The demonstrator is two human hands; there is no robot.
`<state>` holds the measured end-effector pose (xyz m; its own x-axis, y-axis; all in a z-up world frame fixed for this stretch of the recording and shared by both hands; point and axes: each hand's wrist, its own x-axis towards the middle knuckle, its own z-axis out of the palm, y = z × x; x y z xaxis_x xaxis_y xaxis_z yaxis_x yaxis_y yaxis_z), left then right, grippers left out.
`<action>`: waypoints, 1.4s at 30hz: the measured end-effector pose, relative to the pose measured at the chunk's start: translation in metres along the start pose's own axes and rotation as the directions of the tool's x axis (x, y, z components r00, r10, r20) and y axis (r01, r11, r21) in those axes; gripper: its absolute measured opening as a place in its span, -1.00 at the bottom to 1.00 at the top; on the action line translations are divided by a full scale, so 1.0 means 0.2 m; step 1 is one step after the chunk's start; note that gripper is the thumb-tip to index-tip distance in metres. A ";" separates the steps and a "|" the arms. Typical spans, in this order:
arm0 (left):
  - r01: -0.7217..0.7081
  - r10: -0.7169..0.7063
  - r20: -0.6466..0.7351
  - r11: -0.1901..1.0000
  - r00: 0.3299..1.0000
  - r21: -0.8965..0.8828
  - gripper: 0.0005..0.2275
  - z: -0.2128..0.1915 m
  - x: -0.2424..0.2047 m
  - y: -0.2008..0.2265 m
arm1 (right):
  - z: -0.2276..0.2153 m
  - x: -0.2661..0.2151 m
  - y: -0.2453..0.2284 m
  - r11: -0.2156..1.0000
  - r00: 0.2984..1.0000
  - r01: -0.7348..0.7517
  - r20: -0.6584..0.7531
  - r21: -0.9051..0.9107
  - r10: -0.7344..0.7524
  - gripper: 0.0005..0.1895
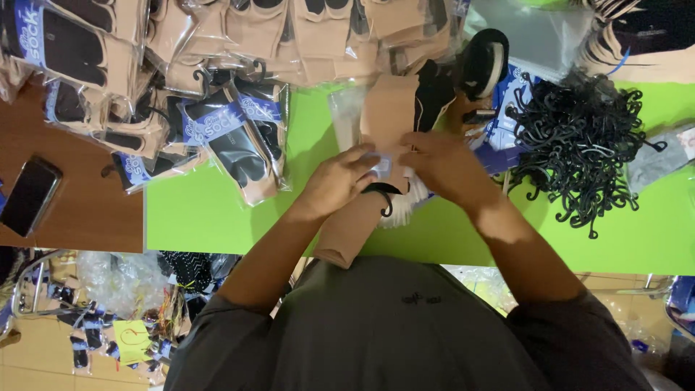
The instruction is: The person folds beige socks with black soles and places them into clear plastic packaging. They attach a blue paper label to the top of the package and then insert a black plastic hanger through the label to complete the assembly. The person repeats this process for multiple pairs of socks on a green table.
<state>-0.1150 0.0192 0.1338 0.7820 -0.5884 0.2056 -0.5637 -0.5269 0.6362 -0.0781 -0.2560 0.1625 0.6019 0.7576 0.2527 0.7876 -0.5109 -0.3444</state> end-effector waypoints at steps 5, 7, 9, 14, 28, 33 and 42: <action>0.077 -0.149 -0.279 0.965 0.949 -0.251 -0.65 0.17 -0.08 -0.13 | 0.23 0.00 -0.08 0.978 0.989 -0.105 -0.120 -0.181 0.084 -0.67; 0.030 -0.136 -0.323 0.950 0.937 -0.311 -0.65 0.16 -0.07 -0.14 | 0.23 -0.01 -0.06 0.989 0.991 -0.123 -0.070 -0.083 0.117 -0.68; -0.020 -0.126 -0.366 0.929 0.922 -0.369 -0.66 0.15 -0.06 -0.12 | 0.17 0.02 -0.08 0.989 0.989 -0.147 -0.014 0.014 0.147 -0.68; -0.080 0.071 -0.233 0.996 0.970 -0.030 -0.72 0.04 0.03 -0.05 | 0.13 0.06 -0.09 0.919 0.964 -0.263 0.051 0.294 0.259 -0.49; 0.156 -0.228 -0.169 0.921 0.959 -0.358 -0.65 0.16 0.06 -0.09 | 0.16 -0.32 0.62 0.349 0.307 -0.728 -0.176 0.590 0.936 -0.81; 0.193 -0.262 -0.166 0.919 0.951 -0.344 -0.62 0.19 0.06 -0.08 | 0.25 -0.36 0.61 0.063 0.139 -0.454 0.000 0.889 0.990 -0.91; 0.228 -0.287 -0.147 0.918 0.947 -0.324 -0.62 0.17 0.07 -0.05 | 0.13 -0.25 0.54 0.062 0.166 -0.529 0.031 0.846 0.986 -0.66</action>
<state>-0.1071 -0.0044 0.1046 0.9412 -0.3153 0.1215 -0.2529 -0.4188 0.8722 -0.0270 -0.3383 0.0882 0.8721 -0.3652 -0.3256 -0.3810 -0.0893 -0.9203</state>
